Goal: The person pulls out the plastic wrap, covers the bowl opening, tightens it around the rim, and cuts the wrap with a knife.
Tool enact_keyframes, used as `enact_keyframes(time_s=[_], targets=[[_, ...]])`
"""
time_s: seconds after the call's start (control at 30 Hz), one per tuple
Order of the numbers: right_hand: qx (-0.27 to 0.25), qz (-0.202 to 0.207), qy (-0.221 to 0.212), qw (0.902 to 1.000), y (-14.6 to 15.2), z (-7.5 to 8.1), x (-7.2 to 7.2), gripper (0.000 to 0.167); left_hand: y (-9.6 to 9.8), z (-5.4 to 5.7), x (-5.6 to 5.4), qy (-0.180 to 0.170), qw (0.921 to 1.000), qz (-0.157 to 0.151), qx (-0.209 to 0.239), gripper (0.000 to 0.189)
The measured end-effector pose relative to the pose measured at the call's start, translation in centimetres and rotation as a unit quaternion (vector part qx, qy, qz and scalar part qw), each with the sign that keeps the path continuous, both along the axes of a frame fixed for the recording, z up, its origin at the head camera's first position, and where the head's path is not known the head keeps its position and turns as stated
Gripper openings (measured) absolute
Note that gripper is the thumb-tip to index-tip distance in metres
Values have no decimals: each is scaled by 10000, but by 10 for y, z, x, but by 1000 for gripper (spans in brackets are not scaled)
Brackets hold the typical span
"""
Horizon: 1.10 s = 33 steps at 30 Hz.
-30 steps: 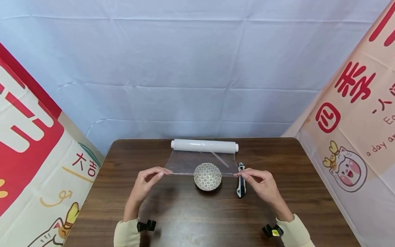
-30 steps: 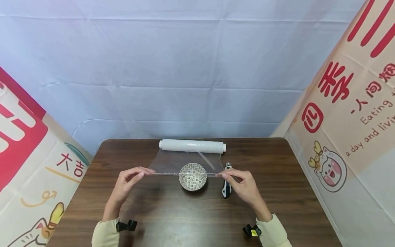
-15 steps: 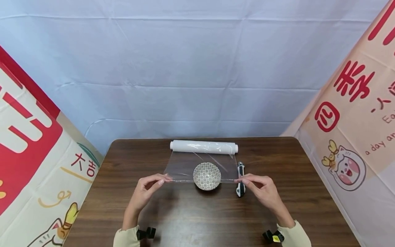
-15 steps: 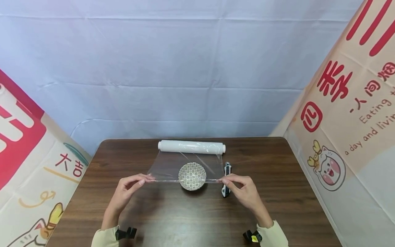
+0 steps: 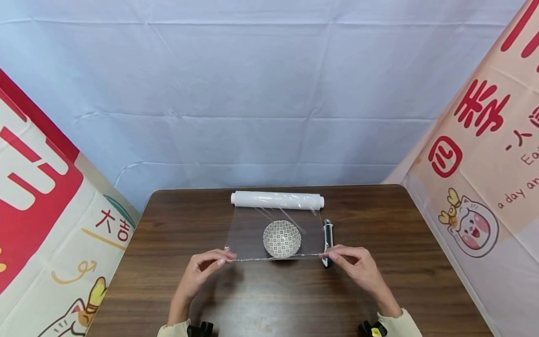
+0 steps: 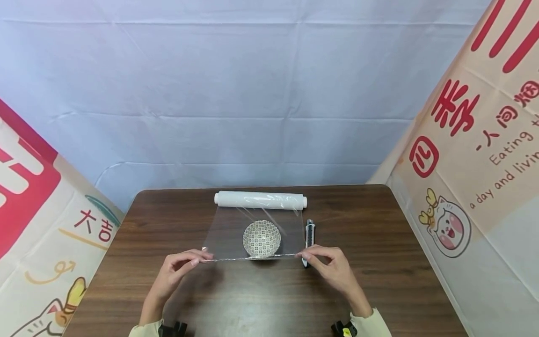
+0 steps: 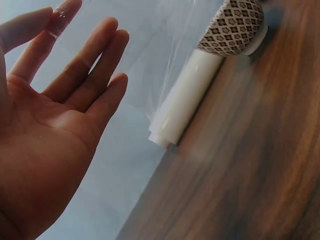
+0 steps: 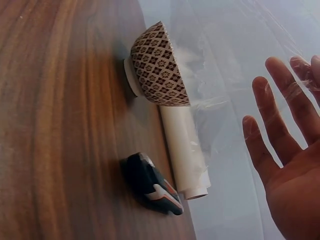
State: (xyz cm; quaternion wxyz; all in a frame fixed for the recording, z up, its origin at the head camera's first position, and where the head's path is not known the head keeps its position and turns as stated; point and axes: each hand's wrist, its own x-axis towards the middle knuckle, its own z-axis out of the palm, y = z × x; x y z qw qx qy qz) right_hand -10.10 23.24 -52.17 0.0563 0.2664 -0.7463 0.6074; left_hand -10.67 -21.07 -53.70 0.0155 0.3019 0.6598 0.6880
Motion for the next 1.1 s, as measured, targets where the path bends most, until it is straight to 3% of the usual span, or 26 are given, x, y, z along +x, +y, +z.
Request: enact_keyframes(time_s=[0.2, 0.43, 0.77, 0.9, 1.1], targets=[[-137, 317, 229, 9991, -2, -12, 3, 28, -4, -5, 4, 7, 9999, 82, -94, 32], [311, 138, 306, 9990, -4, -23, 6, 26, -8, -13, 7, 75, 9997, 117, -193, 33], [501, 100, 33, 9987, -7, -37, 9, 23, -10, -21, 13, 123, 9911, 690, -1132, 32], [614, 71, 128, 9980, -9, -41, 10, 21, -8, -24, 15, 277, 9778, 1180, -1708, 36], [711, -10, 281, 9971, -16, -43, 12, 31, 0, -26, 21, 84, 9444, 1944, -2650, 15]])
